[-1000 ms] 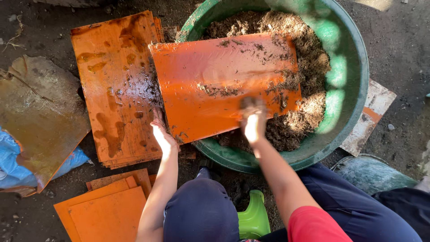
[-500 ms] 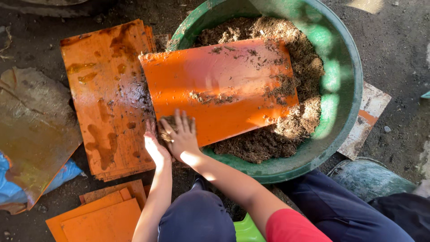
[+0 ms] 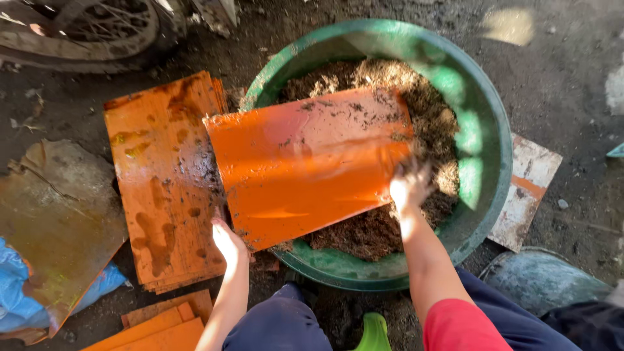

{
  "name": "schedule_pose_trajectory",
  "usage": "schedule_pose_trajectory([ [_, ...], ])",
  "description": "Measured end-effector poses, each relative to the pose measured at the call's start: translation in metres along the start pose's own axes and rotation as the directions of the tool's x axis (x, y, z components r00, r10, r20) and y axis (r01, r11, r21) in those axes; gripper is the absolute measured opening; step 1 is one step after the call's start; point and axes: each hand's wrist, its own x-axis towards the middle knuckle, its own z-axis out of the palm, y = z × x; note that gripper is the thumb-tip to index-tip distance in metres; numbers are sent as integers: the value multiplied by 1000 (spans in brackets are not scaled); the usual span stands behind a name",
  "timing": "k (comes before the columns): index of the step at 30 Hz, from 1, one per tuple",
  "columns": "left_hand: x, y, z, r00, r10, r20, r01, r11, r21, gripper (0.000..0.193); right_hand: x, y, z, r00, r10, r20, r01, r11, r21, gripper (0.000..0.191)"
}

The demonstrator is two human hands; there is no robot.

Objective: The person scrubs multiple orange rectangular plates with a handful of fibrous material from a green basin. The person repeatedly rubs the surface of each plate, flips it over, and places it on a stack before picking up the next one.

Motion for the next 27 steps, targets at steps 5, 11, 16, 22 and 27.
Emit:
schedule_pose_trajectory([
  [5, 1, -19, -5, 961, -274, 25, 275, 952, -132, 67, -40, 22, 68, 974, -197, -113, 197, 980, -16, 67],
  [11, 10, -16, -7, 985, -85, 148, 135, 920, -369, 75, -181, -57, 100, 612, -782, 117, 743, 619, 254, 80],
  [16, 11, -10, -19, 863, -419, 283, 506, 720, -475, 78, -222, -157, 93, 423, -840, 341, 896, 443, -22, 75],
  [22, 16, -32, -17, 944, -223, 243, 321, 787, -526, 89, -139, -256, 74, 729, -679, 86, 667, 733, 135, 72],
  [27, 17, -33, -18, 947, -299, 118, 321, 844, -430, 93, -154, -276, 102, 588, -774, 235, 794, 608, 16, 48],
])
